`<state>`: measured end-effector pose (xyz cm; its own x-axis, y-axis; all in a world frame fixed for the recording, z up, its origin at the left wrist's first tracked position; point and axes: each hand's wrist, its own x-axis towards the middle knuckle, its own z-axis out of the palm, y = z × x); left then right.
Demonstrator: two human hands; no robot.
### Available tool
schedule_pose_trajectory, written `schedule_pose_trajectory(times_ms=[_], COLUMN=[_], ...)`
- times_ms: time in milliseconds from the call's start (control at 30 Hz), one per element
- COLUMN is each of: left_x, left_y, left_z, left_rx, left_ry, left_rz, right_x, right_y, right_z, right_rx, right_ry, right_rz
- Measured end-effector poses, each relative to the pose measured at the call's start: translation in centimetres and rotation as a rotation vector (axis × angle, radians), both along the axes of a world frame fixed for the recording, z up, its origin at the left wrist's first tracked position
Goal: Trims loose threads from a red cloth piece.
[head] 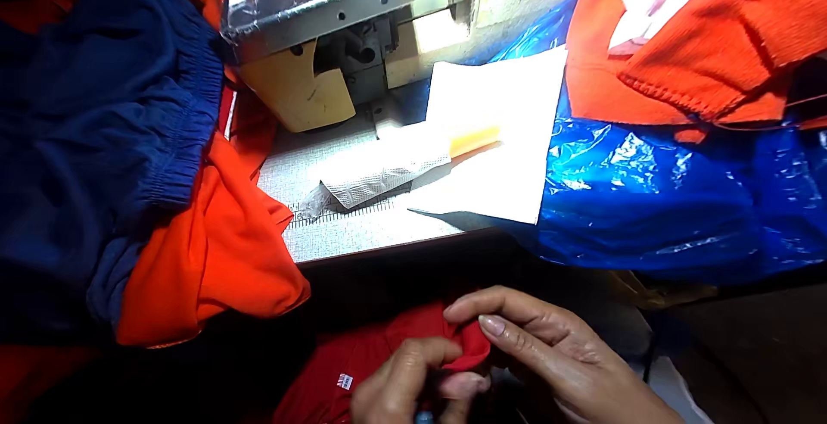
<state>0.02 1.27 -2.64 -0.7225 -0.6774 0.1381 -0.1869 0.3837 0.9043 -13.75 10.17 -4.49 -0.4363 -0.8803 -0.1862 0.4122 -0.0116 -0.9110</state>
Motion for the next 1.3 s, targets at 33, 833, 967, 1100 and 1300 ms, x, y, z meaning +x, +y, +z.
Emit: schedule_pose_trajectory(times_ms=[33, 833, 967, 1100, 1300], left_x=[0.2, 0.9, 0.5, 0.9, 1.3], left_y=[-0.4, -2.1, -1.5, -1.8, -2.2], left_z=[0.1, 0.8, 1.4, 1.4, 1.1], left_rx=[0.130, 0.592, 0.414, 0.394, 0.454], left_ry=[0.060, 0.216, 0.133, 0.158, 0.187], left_rz=[0.016, 0.046, 0.048, 0.098, 0.115], right_x=[-0.4, -0.4, 0.1, -0.7, -2.1], right_y=[0.3, -0.6, -0.8, -0.4, 0.4], right_z=[-0.6, -1.2, -1.5, -1.2, 0.6], right_rx=[-0.014, -0.133, -0.140, -0.125, -0.268], right_ry=[0.163, 0.696, 0.902, 0.848, -0.169], right_rz=[0.042, -0.069, -0.073, -0.095, -0.072])
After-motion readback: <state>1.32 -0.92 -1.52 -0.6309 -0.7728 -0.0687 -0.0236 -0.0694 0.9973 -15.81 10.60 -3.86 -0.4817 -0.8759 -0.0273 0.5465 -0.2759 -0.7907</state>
